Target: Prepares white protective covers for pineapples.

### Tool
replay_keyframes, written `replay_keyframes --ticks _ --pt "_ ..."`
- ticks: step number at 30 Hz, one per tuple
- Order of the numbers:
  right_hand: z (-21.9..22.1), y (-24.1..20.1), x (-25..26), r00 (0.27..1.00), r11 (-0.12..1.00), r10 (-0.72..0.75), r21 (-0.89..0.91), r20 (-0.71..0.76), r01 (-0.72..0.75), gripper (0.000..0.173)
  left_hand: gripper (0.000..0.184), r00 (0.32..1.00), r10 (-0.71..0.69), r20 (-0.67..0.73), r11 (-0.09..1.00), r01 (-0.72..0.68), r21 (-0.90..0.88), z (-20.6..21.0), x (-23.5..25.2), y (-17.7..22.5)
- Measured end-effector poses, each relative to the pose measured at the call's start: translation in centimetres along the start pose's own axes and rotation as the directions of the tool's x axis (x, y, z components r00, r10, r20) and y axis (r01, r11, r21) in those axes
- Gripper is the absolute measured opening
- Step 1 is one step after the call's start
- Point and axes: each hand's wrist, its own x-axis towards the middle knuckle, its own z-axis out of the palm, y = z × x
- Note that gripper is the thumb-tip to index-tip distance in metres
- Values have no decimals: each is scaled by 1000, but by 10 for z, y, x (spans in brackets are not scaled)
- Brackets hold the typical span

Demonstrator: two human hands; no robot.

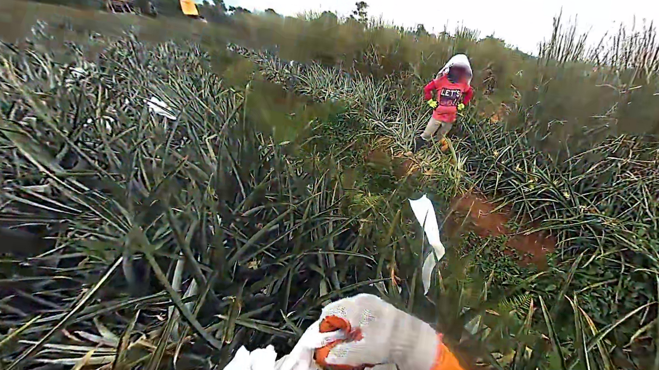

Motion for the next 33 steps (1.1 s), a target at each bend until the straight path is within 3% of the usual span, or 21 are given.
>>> replay_keyframes --ticks 6,15,19,24,27,30,33 --pt "-6 8 -1 995 998 69 0 71 -69 30 23 992 111 -57 994 -109 27 -28 -6 0" --pt "-11 15 -3 994 994 107 -21 -19 -107 33 31 985 54 164 994 -38 -99 -38 -2 -18" --pt "-12 18 -3 994 993 104 -43 -41 -106 35 24 1000 18 6 1000 -18 -20 -8 -4 1" --pt "-13 19 2 990 991 107 -66 -91 -113 34 33 997 -74 28 994 76 -77 -5 -5 -7" --pt "-13 23 5 988 993 77 -81 -133 -88 34 35 991 -129 -31 981 123 -151 2 -2 -12" --pt "-11 25 7 986 990 76 -108 -151 -93 33 50 982 -125 145 988 136 -73 -19 -2 -26" --pt "-14 27 11 984 984 75 -150 -160 -99 33 40 967 -173 188 985 171 24 -11 4 -18"
